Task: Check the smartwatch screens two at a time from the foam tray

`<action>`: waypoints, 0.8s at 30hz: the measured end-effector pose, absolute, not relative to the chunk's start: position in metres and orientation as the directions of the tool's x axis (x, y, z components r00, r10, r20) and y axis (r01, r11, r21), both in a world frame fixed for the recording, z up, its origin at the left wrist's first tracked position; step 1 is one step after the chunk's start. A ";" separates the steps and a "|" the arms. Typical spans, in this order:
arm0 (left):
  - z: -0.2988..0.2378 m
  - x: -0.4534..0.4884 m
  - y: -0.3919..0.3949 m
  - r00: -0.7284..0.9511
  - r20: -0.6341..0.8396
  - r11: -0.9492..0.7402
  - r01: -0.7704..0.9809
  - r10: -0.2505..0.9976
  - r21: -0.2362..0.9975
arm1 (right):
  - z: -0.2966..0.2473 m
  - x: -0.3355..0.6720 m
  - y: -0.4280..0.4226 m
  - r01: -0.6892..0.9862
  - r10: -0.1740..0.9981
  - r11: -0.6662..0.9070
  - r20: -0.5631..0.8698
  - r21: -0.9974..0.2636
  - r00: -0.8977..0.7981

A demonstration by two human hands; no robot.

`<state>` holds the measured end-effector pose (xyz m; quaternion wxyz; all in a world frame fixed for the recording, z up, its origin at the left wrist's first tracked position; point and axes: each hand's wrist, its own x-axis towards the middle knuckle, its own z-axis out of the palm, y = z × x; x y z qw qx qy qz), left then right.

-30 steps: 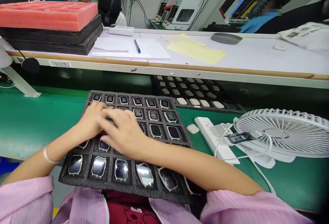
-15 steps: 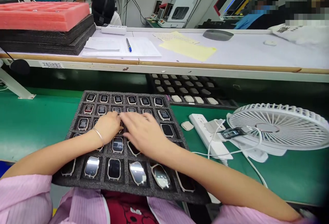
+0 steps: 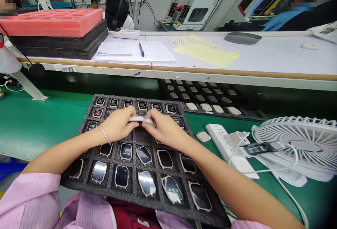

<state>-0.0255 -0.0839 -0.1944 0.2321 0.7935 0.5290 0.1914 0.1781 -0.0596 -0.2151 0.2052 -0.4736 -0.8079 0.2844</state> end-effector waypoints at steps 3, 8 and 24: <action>-0.177 -0.023 -0.067 0.260 0.151 -0.219 0.258 0.954 0.941 | -0.202 0.178 -0.046 0.092 0.904 0.125 0.075 -0.988 -0.420; -0.182 -0.017 -0.050 0.099 0.032 -0.024 -0.072 0.995 0.997 | -0.210 0.163 -0.040 -0.347 0.903 -0.213 -0.049 -0.913 -0.426; -0.220 -0.022 -0.057 0.050 0.170 -0.177 0.346 0.984 0.921 | -0.239 0.167 -0.045 -0.423 0.850 -0.309 -0.048 -0.852 -0.525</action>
